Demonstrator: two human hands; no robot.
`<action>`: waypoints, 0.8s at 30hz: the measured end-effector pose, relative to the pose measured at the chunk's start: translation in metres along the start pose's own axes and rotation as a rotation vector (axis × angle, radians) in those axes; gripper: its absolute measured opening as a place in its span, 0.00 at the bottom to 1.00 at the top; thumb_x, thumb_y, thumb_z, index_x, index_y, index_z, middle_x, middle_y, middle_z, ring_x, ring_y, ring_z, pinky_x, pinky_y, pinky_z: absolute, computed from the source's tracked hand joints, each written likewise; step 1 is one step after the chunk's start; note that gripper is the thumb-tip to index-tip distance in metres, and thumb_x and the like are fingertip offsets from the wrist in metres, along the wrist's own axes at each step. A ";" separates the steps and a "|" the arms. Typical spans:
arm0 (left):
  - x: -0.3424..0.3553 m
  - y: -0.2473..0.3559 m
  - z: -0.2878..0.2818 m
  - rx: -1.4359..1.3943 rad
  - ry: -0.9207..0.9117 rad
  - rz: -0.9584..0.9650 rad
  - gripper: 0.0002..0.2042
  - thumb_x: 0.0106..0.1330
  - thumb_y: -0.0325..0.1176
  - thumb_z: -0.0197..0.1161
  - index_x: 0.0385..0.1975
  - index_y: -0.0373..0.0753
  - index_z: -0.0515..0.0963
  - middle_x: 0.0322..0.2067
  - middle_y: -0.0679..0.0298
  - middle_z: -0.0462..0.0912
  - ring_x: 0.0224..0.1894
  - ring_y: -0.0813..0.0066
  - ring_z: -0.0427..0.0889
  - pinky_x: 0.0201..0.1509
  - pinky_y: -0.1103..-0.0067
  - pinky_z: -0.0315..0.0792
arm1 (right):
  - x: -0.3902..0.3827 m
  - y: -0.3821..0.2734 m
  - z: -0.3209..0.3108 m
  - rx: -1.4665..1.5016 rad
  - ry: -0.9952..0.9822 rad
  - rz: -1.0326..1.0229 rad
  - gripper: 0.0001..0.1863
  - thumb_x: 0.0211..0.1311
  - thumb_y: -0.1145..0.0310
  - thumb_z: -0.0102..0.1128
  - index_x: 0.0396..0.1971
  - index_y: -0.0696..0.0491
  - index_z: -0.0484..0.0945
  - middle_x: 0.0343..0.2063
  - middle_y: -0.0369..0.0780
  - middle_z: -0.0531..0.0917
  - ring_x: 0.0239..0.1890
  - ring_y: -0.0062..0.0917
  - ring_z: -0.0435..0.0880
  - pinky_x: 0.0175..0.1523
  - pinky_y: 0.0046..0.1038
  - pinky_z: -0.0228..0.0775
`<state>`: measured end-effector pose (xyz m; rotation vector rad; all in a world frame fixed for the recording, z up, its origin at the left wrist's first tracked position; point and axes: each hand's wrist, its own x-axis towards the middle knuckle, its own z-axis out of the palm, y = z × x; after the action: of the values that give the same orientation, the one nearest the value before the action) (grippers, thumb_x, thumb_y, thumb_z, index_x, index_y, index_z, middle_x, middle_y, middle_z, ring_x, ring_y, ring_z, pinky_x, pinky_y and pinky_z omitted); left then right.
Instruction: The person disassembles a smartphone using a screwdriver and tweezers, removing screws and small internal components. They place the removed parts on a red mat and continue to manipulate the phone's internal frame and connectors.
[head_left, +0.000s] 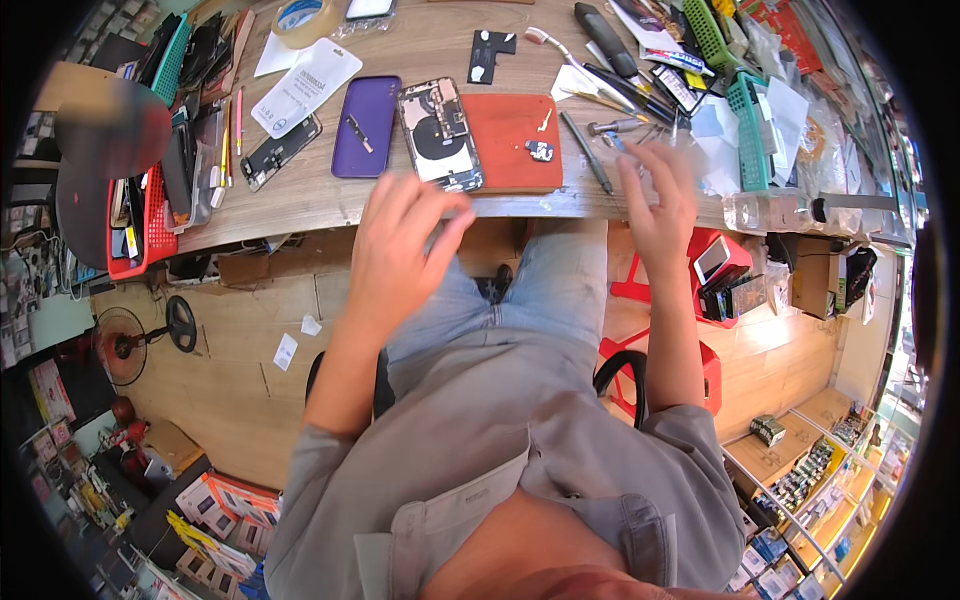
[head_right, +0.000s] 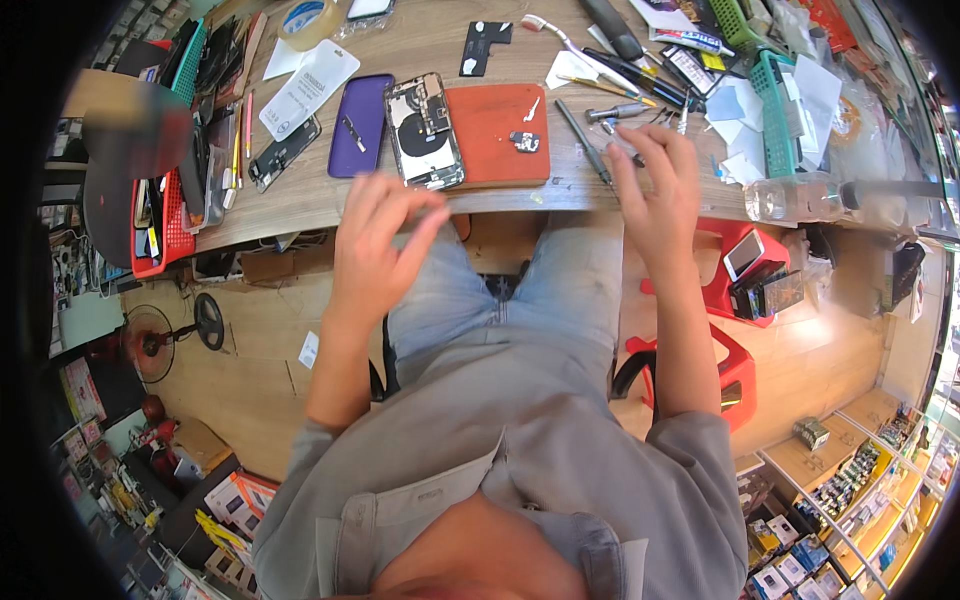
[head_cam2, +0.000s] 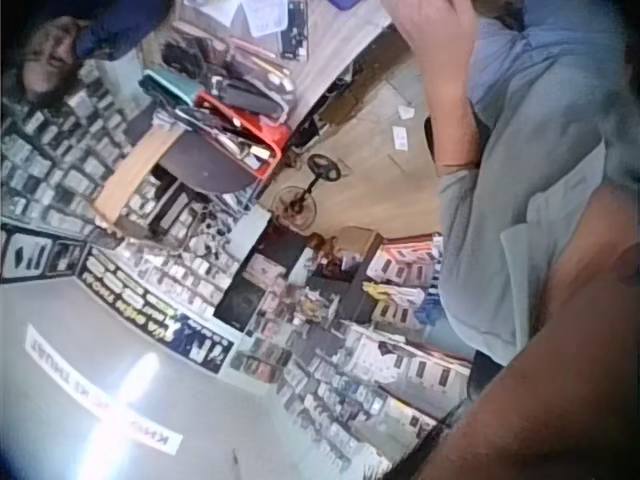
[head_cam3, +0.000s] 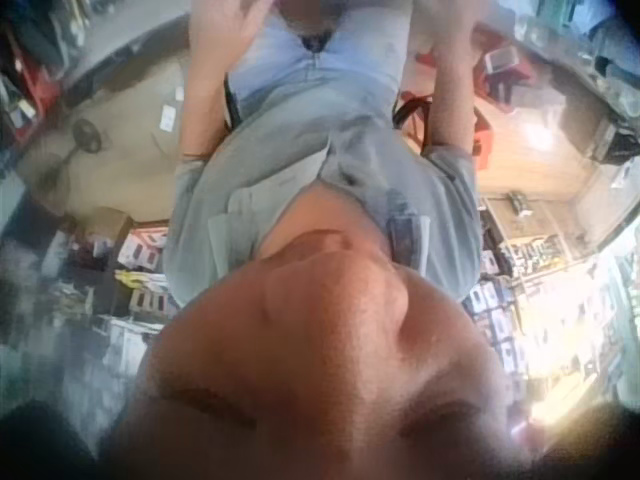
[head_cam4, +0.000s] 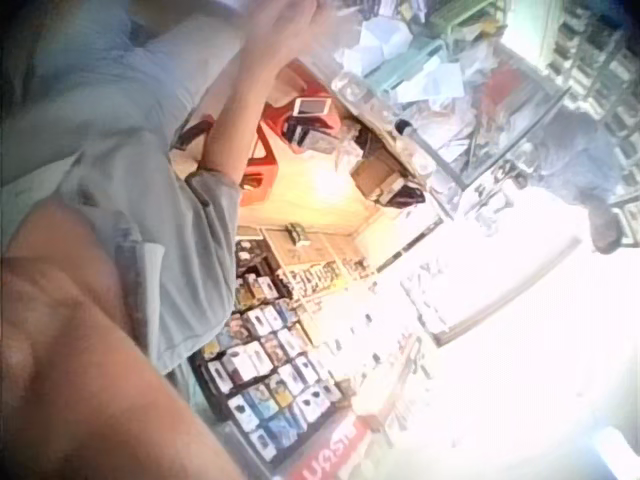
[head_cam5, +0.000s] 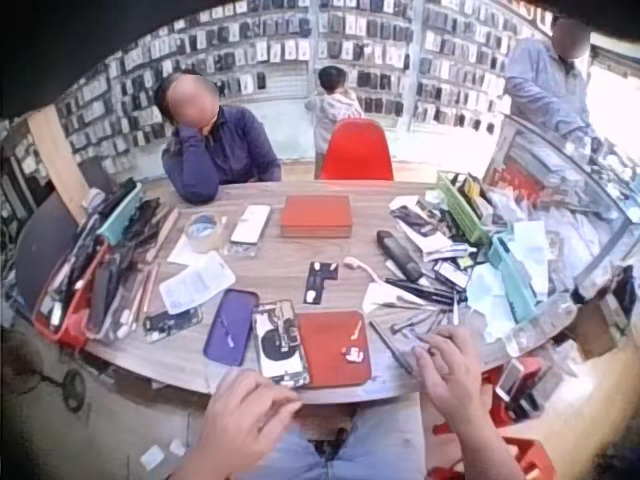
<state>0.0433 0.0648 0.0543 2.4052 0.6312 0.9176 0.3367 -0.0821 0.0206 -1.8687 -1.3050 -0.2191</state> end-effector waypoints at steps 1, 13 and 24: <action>0.018 -0.002 0.001 0.022 -0.030 0.031 0.06 0.67 0.28 0.77 0.39 0.38 0.87 0.35 0.62 0.79 0.41 0.61 0.77 0.45 0.67 0.73 | 0.002 0.011 0.006 -0.007 0.031 -0.017 0.12 0.71 0.71 0.76 0.52 0.55 0.91 0.49 0.44 0.86 0.52 0.38 0.85 0.57 0.36 0.77; 0.087 -0.022 0.040 0.027 -0.248 0.073 0.06 0.67 0.30 0.77 0.39 0.39 0.88 0.42 0.62 0.79 0.49 0.58 0.76 0.57 0.65 0.73 | -0.001 0.041 0.025 -0.027 0.197 0.008 0.12 0.70 0.76 0.76 0.51 0.55 0.91 0.49 0.44 0.87 0.49 0.35 0.85 0.53 0.32 0.77; 0.094 -0.024 0.049 0.074 -0.276 0.102 0.05 0.69 0.29 0.75 0.40 0.38 0.86 0.42 0.62 0.79 0.49 0.55 0.75 0.57 0.65 0.72 | 0.002 0.042 0.026 0.013 0.218 0.006 0.12 0.69 0.76 0.78 0.50 0.55 0.91 0.47 0.43 0.87 0.45 0.32 0.85 0.49 0.30 0.77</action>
<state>0.1345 0.1232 0.0535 2.5885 0.4488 0.5937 0.3655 -0.0672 -0.0169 -1.7825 -1.1488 -0.3991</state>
